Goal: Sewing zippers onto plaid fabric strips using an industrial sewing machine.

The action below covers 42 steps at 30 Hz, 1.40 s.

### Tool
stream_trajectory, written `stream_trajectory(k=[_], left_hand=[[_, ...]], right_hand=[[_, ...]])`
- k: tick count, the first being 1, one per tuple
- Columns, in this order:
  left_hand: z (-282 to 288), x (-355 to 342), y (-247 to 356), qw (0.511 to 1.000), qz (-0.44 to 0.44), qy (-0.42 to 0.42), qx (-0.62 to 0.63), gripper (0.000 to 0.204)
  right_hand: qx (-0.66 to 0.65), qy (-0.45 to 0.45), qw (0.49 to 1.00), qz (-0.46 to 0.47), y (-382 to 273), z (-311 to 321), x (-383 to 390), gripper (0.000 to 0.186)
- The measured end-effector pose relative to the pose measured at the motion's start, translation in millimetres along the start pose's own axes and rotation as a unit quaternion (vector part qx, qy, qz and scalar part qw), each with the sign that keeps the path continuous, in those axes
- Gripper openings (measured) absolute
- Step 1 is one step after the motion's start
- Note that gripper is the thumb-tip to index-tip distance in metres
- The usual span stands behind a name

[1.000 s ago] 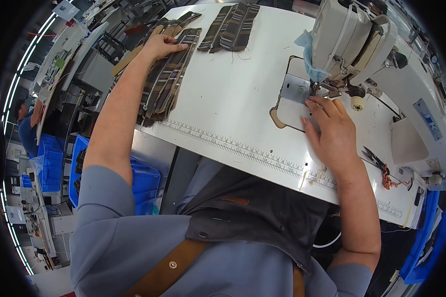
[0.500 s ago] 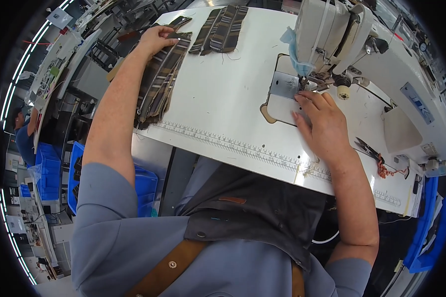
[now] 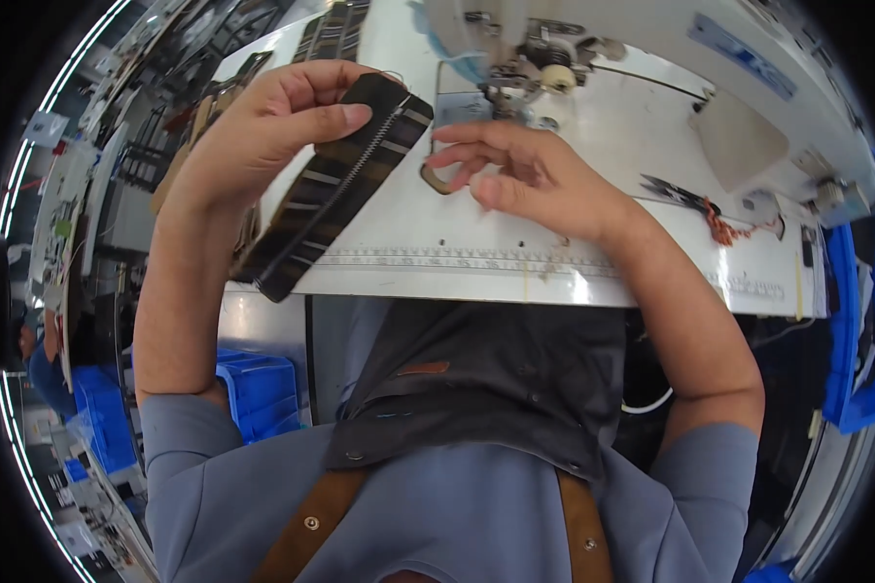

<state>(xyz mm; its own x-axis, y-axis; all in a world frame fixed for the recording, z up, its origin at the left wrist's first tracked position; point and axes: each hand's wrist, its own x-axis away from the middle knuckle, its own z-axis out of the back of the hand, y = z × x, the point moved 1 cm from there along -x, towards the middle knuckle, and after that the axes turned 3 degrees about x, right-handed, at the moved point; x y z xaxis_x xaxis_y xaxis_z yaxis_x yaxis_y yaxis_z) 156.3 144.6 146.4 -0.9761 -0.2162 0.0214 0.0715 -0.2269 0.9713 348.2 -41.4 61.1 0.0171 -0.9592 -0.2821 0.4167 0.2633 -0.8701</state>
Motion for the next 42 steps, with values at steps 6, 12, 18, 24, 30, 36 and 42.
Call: stream_trajectory(k=[6,12,18,24,30,36,42], left_hand=[[-44.7,-32.0,-25.4,0.999,0.038,0.017,-0.011,0.025],[-44.4,-50.2,-53.2,0.994,0.106,0.004,-0.006,0.027],[-39.5,-67.3,-77.9,0.992,0.113,0.056,0.017,0.036],[-35.9,-84.9,-88.4,0.991,0.108,0.073,0.029,0.029],[-46.1,-98.7,-90.2,0.965,0.015,0.116,-0.235,0.026],[-46.5,-100.2,-89.1,0.934,-0.031,0.171,-0.312,0.032],[-45.6,-104.8,-92.1,0.933,-0.03,0.181,-0.31,0.032]], right_hand=[[-0.184,0.015,0.976,-0.112,9.4,11.0,0.4,0.027],[-0.09,0.065,0.987,-0.115,23.0,7.3,-2.5,0.033],[0.057,0.122,0.985,-0.11,17.4,1.9,-0.1,0.021],[0.265,0.127,0.955,0.044,29.9,7.2,3.7,0.027],[0.472,0.144,0.86,0.127,32.3,5.5,-0.8,0.016],[0.525,0.141,0.832,0.114,36.8,6.1,0.2,0.016],[0.541,0.145,0.822,0.105,38.1,8.9,-1.6,0.017]])
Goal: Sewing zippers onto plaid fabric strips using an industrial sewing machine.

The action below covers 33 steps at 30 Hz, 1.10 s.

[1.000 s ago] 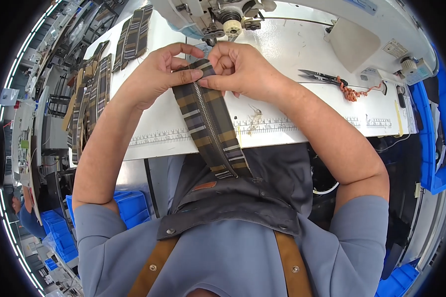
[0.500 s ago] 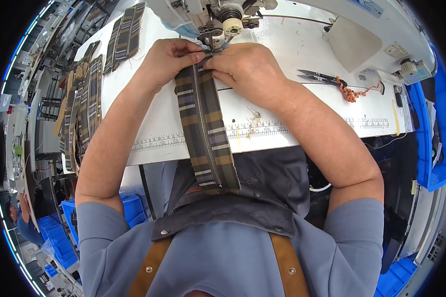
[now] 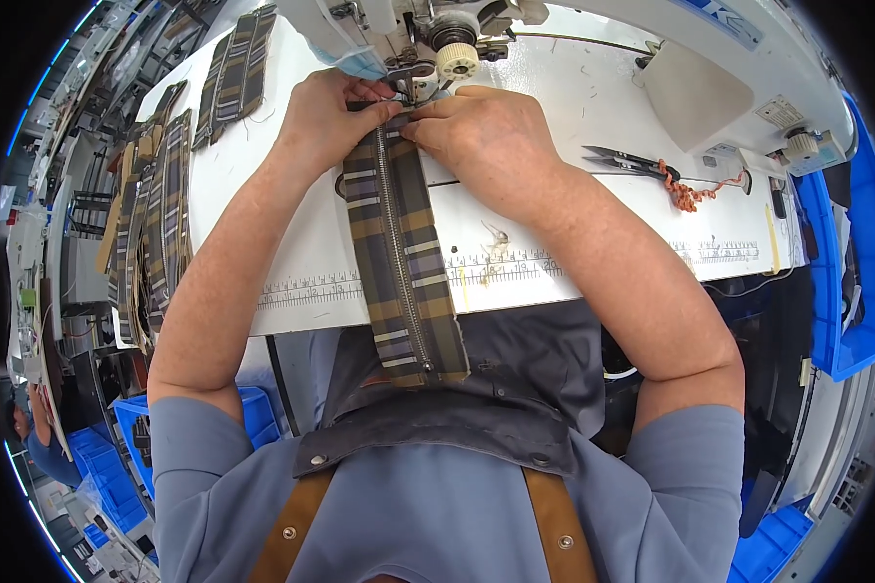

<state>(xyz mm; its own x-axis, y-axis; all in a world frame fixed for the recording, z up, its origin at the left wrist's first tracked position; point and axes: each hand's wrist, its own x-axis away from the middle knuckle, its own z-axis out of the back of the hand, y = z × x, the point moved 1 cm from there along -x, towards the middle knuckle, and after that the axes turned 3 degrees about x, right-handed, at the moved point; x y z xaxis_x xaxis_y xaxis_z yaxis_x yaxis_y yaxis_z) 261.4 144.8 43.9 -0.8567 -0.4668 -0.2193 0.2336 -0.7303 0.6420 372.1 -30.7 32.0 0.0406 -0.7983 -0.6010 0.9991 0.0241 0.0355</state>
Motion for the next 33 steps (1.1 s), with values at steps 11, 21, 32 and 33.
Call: stream_trajectory(k=[11,21,32,33], left_hand=[[11.3,16.8,7.5,0.988,-0.101,0.008,-0.121,0.04],[8.1,83.6,16.0,0.974,-0.21,-0.071,-0.05,0.061],[6.4,80.0,16.7,0.978,-0.196,-0.066,-0.028,0.056],[5.8,80.0,16.8,0.98,-0.185,-0.07,-0.018,0.056]], right_hand=[[-0.02,-0.036,0.998,-0.042,-3.6,6.0,1.1,0.023],[-0.044,-0.033,0.998,-0.038,-2.7,11.0,3.9,0.037],[-0.04,-0.063,0.996,-0.046,-4.9,13.1,3.4,0.04],[-0.037,-0.065,0.996,-0.048,-5.1,13.3,3.4,0.04]])
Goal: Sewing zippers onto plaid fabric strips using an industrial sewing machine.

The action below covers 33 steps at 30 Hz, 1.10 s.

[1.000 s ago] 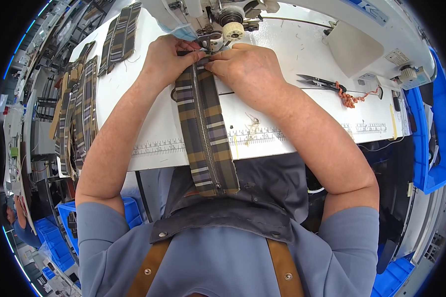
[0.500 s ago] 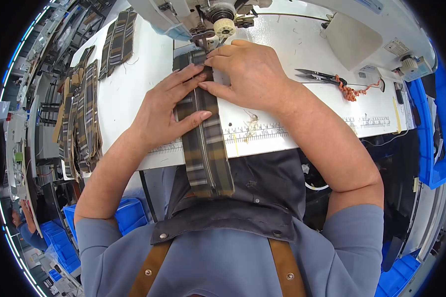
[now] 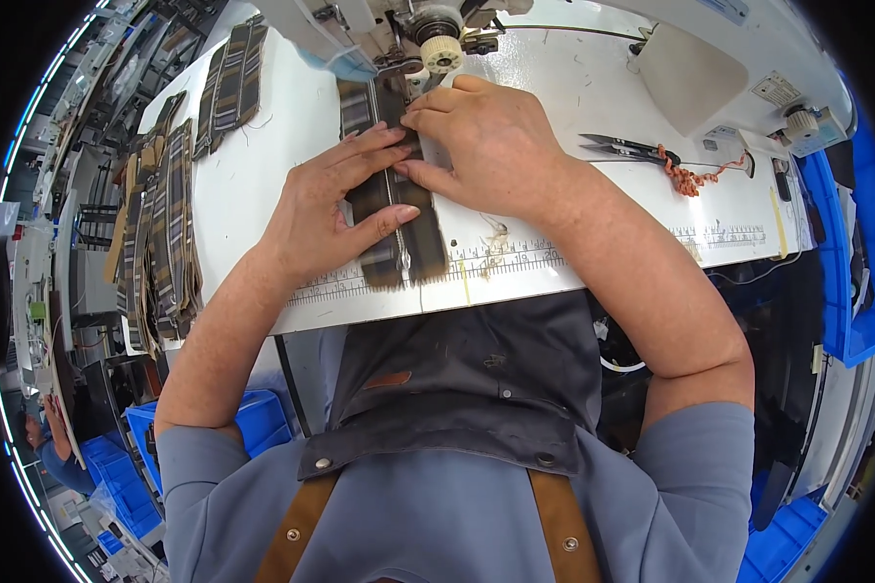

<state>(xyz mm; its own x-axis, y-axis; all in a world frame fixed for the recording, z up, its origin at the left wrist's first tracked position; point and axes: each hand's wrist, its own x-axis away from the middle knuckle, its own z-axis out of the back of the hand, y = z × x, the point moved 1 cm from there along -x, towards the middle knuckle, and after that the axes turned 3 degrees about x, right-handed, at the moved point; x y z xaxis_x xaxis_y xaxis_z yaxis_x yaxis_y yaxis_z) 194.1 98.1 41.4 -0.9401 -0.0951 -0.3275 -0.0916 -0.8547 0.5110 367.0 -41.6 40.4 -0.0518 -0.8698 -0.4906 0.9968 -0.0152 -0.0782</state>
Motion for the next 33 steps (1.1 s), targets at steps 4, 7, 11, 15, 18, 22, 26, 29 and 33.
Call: stream_trajectory(k=[4,7,11,15,18,22,26,29,33], left_hand=[[1.9,0.0,-1.5,1.0,0.004,0.003,0.022,0.058],[3.6,-2.4,0.5,1.0,-0.002,-0.001,0.012,0.059],[1.8,-6.2,-4.3,1.0,-0.003,0.005,0.018,0.059],[3.1,-11.1,-9.3,0.999,0.008,0.024,0.024,0.054],[3.6,-16.1,-18.7,0.999,0.009,0.03,0.026,0.049],[3.5,-26.3,-31.7,0.999,-0.011,0.037,0.002,0.044],[6.9,-40.2,-47.0,0.998,-0.016,0.053,0.005,0.034],[9.9,-50.5,-52.2,0.999,-0.004,0.049,0.016,0.029],[15.3,-60.3,-59.7,0.997,-0.017,0.036,-0.065,0.025]], right_hand=[[0.007,0.003,1.0,0.0,-1.1,-0.8,-0.5,0.041],[0.01,0.011,1.0,0.0,-0.5,-1.6,0.0,0.041],[0.011,0.011,1.0,0.003,-1.4,-2.1,-0.5,0.041],[0.02,0.035,0.999,0.011,-1.8,-2.5,-1.4,0.038],[0.016,0.037,0.999,0.01,-2.0,-2.7,-1.1,0.036],[0.031,0.041,0.999,0.006,-2.5,-4.3,-0.9,0.03],[0.024,0.039,0.999,-0.005,-4.7,-4.0,-1.7,0.027],[0.026,0.043,0.999,-0.006,-3.9,-4.0,-1.5,0.026],[0.016,0.046,0.999,-0.006,-1.1,-4.9,-2.2,0.025]])
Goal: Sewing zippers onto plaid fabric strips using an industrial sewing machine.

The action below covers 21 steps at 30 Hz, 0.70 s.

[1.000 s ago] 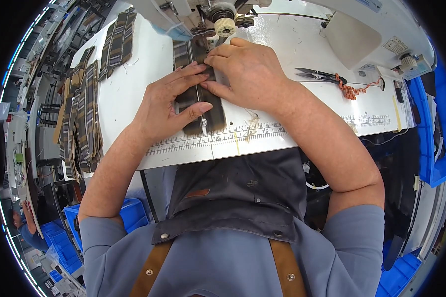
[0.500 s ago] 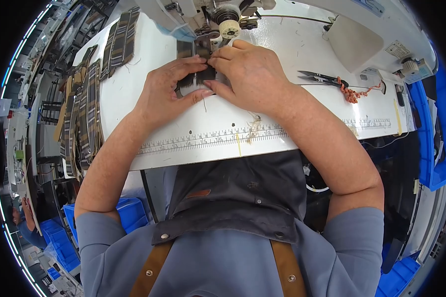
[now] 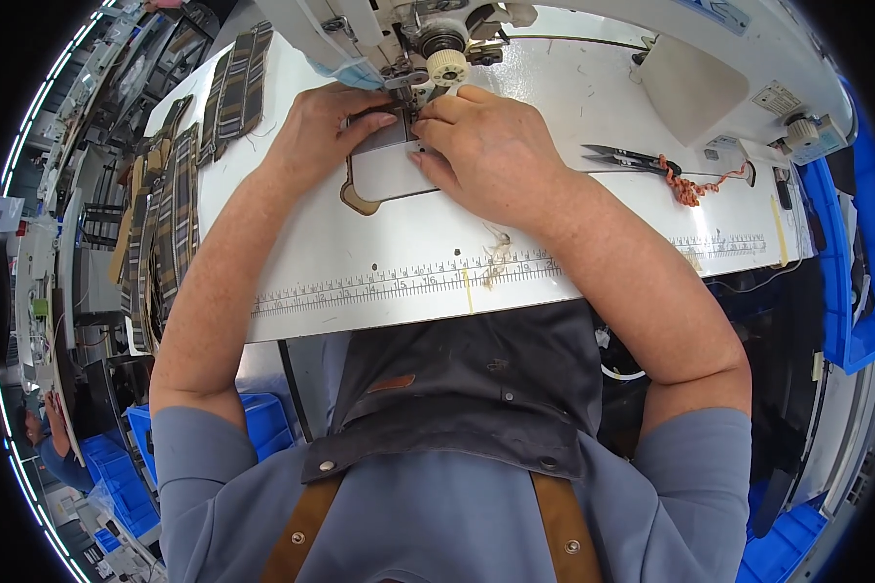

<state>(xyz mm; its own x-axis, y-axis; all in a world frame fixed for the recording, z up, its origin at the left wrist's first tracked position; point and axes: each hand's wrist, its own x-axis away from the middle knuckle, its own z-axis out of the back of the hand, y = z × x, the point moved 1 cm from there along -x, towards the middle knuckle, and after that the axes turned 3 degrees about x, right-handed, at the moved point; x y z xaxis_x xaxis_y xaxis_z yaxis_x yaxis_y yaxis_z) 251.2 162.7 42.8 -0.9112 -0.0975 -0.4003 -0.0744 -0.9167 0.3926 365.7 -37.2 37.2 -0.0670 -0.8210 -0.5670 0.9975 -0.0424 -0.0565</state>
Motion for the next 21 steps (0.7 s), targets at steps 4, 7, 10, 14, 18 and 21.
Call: stream_trajectory(k=[4,7,10,14,18,21], left_hand=[[9.2,-6.3,-1.1,0.997,-0.032,-0.019,-0.075,0.022],[17.3,-8.8,8.1,0.977,-0.051,-0.111,-0.175,0.026],[19.6,-3.7,8.0,0.969,-0.065,-0.136,-0.194,0.036],[19.2,8.7,13.5,0.955,-0.055,-0.132,-0.261,0.042],[29.4,24.6,24.4,0.989,-0.036,-0.1,-0.098,0.04],[36.9,36.2,46.6,0.988,-0.054,-0.132,-0.053,0.039]], right_hand=[[-0.011,0.005,1.0,0.009,2.0,0.3,-0.2,0.024],[-0.009,0.004,1.0,0.011,1.5,-0.5,-0.2,0.023],[-0.009,0.003,1.0,0.01,0.4,-1.2,1.0,0.022],[-0.012,0.009,1.0,0.018,1.6,-2.9,2.3,0.022],[-0.021,0.018,0.999,0.026,1.7,-4.3,1.3,0.02],[-0.029,0.026,0.999,0.032,2.8,-7.4,-0.6,0.017]])
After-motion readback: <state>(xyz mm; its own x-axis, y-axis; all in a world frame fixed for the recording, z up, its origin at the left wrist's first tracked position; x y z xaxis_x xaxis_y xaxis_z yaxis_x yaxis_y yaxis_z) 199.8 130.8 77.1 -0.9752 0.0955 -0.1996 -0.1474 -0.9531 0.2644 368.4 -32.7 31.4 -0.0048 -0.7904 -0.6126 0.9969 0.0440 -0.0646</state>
